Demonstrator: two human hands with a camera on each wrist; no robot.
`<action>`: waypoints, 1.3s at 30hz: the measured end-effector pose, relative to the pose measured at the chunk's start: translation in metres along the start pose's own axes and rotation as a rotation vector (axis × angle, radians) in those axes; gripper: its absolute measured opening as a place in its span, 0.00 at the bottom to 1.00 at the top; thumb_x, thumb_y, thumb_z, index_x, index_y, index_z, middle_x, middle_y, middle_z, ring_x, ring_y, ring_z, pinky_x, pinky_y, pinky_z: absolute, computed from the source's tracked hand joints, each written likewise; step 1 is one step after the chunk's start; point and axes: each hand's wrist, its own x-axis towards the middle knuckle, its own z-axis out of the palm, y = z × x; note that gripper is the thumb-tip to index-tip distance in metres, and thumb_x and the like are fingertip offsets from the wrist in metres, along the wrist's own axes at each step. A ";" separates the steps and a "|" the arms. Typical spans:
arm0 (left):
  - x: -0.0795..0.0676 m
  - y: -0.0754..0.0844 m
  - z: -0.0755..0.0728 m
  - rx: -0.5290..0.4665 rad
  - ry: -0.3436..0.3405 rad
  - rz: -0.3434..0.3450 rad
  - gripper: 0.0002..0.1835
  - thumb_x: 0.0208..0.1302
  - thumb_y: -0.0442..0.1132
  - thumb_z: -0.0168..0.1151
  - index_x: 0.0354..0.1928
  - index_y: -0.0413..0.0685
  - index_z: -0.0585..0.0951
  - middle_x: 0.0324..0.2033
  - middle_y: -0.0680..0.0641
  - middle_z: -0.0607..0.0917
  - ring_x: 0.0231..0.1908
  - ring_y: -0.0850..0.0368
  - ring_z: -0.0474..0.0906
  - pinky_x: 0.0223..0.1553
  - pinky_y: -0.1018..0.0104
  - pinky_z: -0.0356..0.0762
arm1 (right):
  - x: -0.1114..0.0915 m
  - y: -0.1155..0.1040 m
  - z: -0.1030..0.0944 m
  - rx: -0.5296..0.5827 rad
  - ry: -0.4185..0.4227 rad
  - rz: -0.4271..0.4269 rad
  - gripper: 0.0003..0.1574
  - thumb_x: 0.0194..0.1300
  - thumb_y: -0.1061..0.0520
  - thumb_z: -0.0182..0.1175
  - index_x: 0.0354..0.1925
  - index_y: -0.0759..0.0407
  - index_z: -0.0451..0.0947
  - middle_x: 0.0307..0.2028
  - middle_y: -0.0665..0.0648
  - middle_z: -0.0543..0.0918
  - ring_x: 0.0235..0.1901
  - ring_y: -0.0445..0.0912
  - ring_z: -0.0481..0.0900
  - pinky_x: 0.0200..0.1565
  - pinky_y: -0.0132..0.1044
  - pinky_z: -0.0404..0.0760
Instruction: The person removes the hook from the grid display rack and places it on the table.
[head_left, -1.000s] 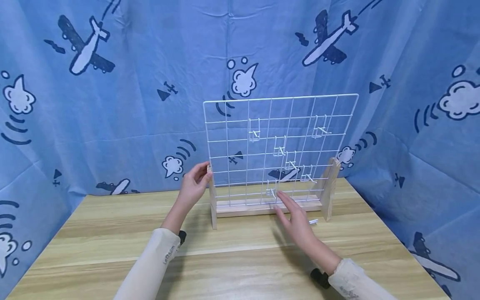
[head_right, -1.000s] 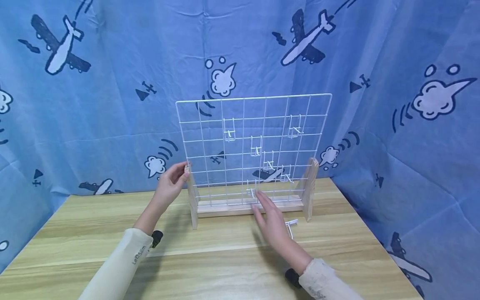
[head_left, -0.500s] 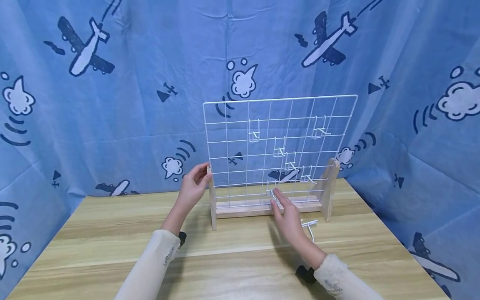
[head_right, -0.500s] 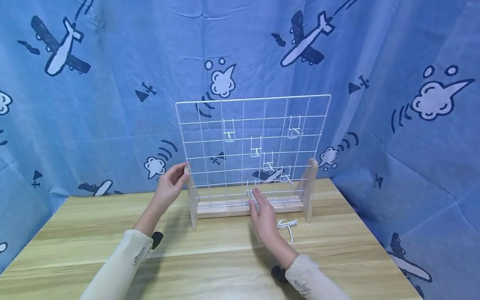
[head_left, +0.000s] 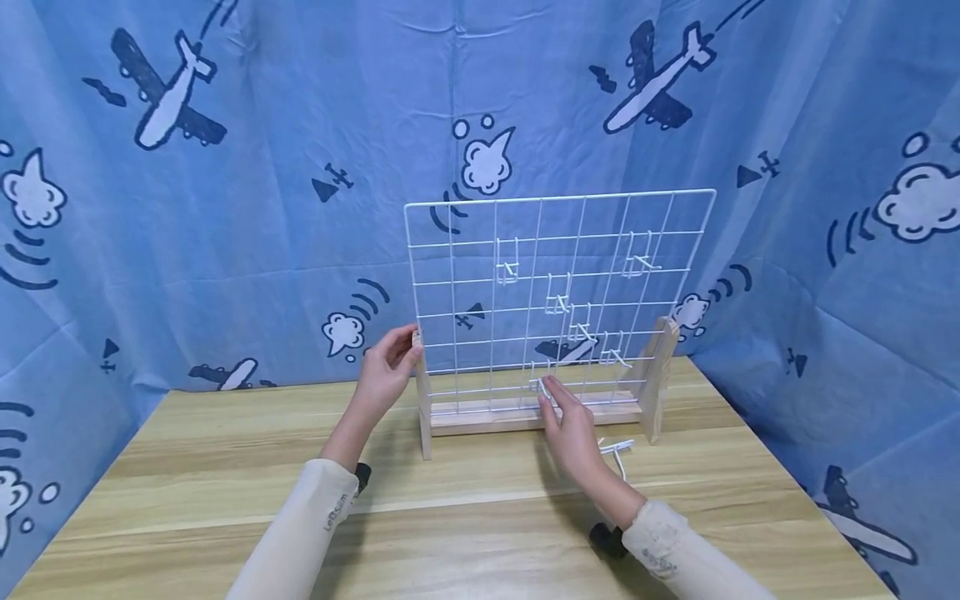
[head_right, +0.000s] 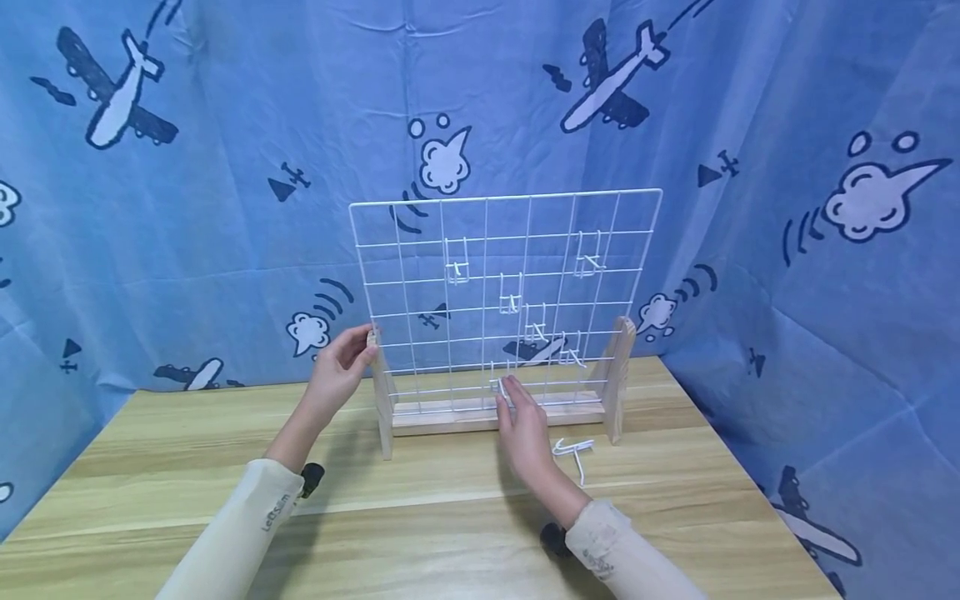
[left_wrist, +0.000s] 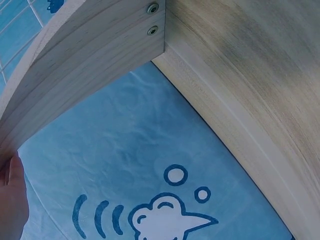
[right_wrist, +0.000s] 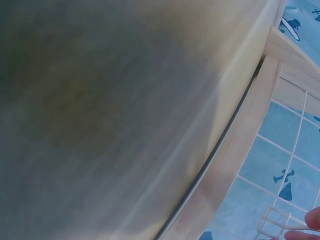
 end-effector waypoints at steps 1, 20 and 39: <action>0.000 0.000 0.000 0.000 -0.002 0.000 0.22 0.69 0.29 0.55 0.63 0.32 0.69 0.59 0.32 0.73 0.62 0.43 0.70 0.62 0.63 0.70 | 0.001 0.000 0.000 -0.002 0.000 -0.004 0.21 0.67 0.67 0.56 0.57 0.74 0.72 0.57 0.73 0.74 0.59 0.65 0.71 0.63 0.55 0.67; 0.001 -0.002 0.000 0.028 0.006 0.015 0.22 0.68 0.29 0.56 0.63 0.33 0.70 0.59 0.34 0.75 0.61 0.43 0.71 0.61 0.61 0.71 | 0.007 0.000 0.002 -0.017 0.005 -0.046 0.19 0.66 0.68 0.57 0.54 0.76 0.75 0.54 0.75 0.75 0.55 0.66 0.74 0.57 0.53 0.74; 0.000 -0.002 0.000 0.021 -0.003 0.005 0.22 0.69 0.30 0.56 0.63 0.33 0.69 0.59 0.34 0.75 0.61 0.44 0.71 0.61 0.63 0.71 | 0.009 -0.009 -0.007 0.009 0.043 -0.076 0.18 0.67 0.69 0.55 0.53 0.77 0.75 0.52 0.74 0.77 0.53 0.64 0.77 0.52 0.50 0.79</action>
